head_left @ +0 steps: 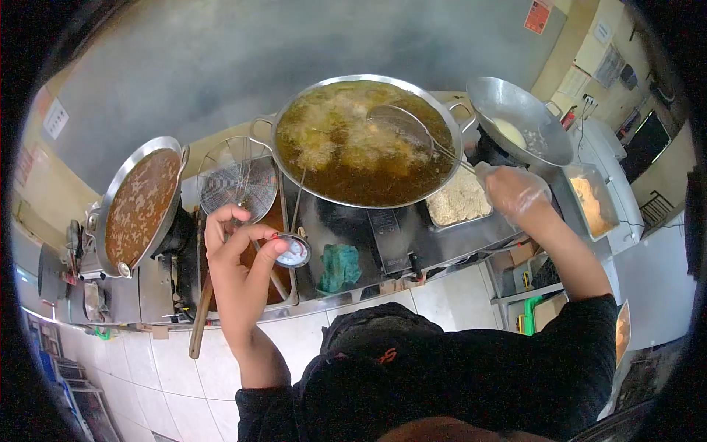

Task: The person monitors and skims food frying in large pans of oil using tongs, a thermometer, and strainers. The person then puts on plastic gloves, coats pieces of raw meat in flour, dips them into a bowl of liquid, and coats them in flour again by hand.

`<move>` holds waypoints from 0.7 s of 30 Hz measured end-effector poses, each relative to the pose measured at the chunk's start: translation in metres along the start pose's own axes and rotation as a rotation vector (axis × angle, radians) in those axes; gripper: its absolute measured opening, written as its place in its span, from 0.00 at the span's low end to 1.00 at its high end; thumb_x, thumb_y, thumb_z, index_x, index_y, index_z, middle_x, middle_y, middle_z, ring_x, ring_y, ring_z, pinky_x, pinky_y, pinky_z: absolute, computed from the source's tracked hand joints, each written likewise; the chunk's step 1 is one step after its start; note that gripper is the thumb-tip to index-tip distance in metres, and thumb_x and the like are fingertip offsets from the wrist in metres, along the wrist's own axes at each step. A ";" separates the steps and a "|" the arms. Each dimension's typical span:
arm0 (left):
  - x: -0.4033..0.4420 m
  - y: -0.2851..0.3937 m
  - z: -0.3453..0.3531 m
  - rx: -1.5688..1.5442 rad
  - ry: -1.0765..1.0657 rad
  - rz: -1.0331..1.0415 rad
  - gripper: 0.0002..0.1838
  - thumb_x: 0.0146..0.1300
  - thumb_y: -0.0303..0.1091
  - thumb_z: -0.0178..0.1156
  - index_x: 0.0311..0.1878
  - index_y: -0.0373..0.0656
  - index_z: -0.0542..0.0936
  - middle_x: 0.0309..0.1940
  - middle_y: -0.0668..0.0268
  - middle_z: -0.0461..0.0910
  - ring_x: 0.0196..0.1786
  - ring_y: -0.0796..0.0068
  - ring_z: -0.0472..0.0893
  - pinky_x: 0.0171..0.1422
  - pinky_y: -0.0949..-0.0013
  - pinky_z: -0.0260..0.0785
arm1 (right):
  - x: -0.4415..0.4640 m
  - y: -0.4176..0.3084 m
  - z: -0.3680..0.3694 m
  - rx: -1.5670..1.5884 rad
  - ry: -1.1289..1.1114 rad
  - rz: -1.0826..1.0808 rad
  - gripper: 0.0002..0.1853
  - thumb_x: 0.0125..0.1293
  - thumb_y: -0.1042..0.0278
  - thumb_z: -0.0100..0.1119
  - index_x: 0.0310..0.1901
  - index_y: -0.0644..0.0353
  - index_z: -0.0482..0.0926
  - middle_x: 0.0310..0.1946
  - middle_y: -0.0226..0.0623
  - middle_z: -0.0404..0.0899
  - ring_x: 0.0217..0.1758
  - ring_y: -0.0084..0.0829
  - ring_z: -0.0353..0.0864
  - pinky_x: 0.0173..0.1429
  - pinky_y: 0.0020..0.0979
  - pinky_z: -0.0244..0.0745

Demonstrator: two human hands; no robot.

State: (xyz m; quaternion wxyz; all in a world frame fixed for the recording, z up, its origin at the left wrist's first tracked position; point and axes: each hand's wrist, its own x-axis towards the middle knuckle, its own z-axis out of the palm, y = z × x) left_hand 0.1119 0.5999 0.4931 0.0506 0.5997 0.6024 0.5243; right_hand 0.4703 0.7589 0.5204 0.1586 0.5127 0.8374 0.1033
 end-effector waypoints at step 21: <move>0.017 0.010 0.037 0.088 -0.043 0.061 0.11 0.44 0.33 0.71 0.30 0.40 0.81 0.42 0.62 0.68 0.43 0.64 0.69 0.50 0.66 0.61 | 0.054 0.115 0.046 0.047 0.262 0.093 0.16 0.60 0.75 0.47 0.51 0.63 0.71 0.37 0.59 0.77 0.43 0.52 0.79 0.45 0.44 0.74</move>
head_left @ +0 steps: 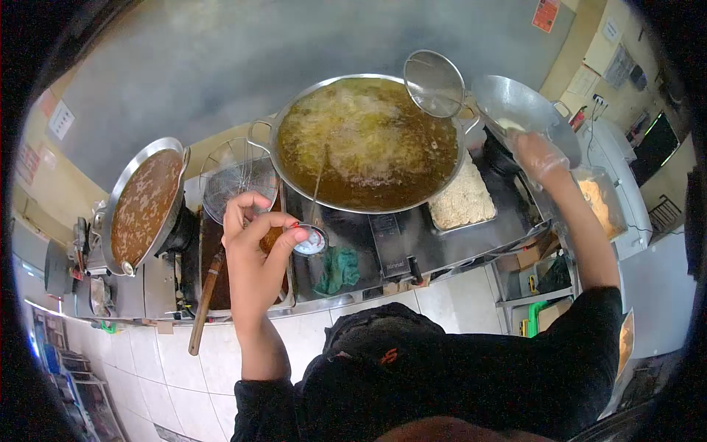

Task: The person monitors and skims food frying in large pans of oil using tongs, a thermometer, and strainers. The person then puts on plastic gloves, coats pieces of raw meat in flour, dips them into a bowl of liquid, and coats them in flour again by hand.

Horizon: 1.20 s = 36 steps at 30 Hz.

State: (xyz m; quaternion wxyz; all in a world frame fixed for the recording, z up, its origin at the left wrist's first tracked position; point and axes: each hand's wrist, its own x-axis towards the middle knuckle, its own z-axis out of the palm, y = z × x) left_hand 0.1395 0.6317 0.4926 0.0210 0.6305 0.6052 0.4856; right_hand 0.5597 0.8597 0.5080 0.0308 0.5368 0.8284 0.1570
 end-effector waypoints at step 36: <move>0.003 0.028 0.053 0.052 0.187 -0.197 0.11 0.45 0.31 0.71 0.29 0.37 0.80 0.43 0.62 0.68 0.42 0.66 0.71 0.47 0.69 0.63 | 0.144 -0.048 0.056 1.128 -0.912 -0.100 0.09 0.67 0.64 0.47 0.30 0.56 0.67 0.16 0.27 0.68 0.10 0.15 0.58 0.11 0.20 0.51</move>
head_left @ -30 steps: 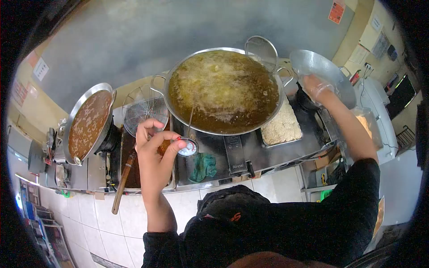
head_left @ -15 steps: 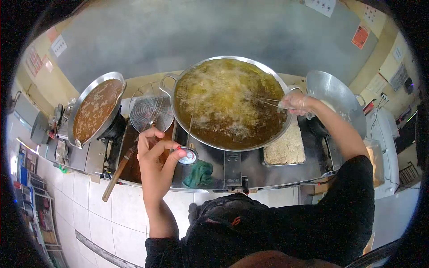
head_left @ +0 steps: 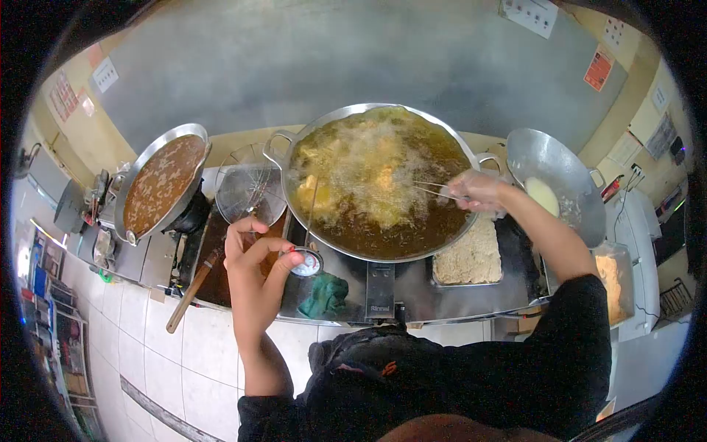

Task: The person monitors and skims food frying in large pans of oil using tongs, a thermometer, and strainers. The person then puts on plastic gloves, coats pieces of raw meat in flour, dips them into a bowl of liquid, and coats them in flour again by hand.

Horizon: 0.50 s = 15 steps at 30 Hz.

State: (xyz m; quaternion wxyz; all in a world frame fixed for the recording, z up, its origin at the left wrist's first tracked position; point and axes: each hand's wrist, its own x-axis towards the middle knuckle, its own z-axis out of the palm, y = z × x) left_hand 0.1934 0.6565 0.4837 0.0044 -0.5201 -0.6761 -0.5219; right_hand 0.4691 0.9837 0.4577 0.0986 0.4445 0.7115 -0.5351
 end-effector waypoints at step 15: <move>0.003 -0.007 -0.005 -0.025 -0.030 -0.028 0.11 0.44 0.31 0.71 0.29 0.37 0.80 0.44 0.61 0.67 0.44 0.66 0.70 0.52 0.68 0.61 | -0.048 0.011 -0.005 0.041 0.259 0.047 0.11 0.67 0.56 0.51 0.30 0.52 0.71 0.15 0.26 0.67 0.10 0.16 0.59 0.11 0.22 0.50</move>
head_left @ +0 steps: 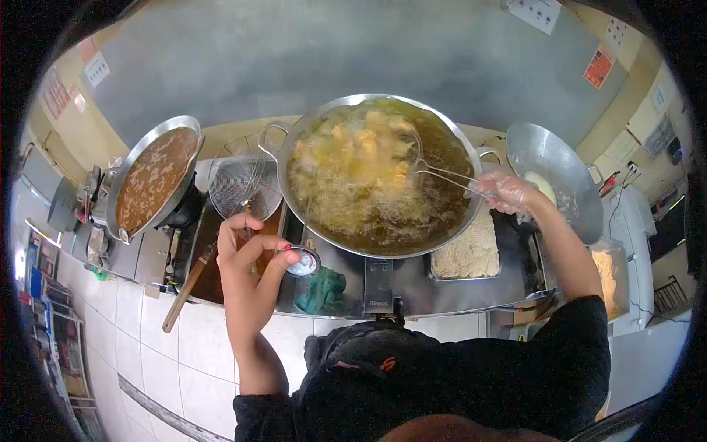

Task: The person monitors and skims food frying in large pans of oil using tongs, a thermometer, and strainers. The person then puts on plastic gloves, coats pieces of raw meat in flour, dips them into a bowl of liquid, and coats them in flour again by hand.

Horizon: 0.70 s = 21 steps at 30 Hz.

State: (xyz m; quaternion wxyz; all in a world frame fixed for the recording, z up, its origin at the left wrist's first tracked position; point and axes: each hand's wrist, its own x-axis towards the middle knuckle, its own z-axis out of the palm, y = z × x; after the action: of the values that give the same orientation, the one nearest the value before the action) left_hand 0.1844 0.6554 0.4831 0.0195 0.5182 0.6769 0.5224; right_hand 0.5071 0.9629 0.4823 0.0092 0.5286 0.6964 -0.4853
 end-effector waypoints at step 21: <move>0.005 0.023 0.001 -0.069 -0.360 0.191 0.11 0.42 0.33 0.71 0.28 0.42 0.81 0.41 0.66 0.68 0.40 0.71 0.69 0.45 0.70 0.57 | -0.049 -0.012 0.029 -1.043 0.497 -0.428 0.09 0.59 0.72 0.47 0.34 0.65 0.78 0.31 0.56 0.79 0.40 0.50 0.80 0.43 0.43 0.76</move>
State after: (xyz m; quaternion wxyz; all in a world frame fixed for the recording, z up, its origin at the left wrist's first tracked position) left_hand 0.1988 0.6576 0.5018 0.1083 0.6638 0.5921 0.4439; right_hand 0.5054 0.9078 0.5013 0.0061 0.4003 0.9140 0.0658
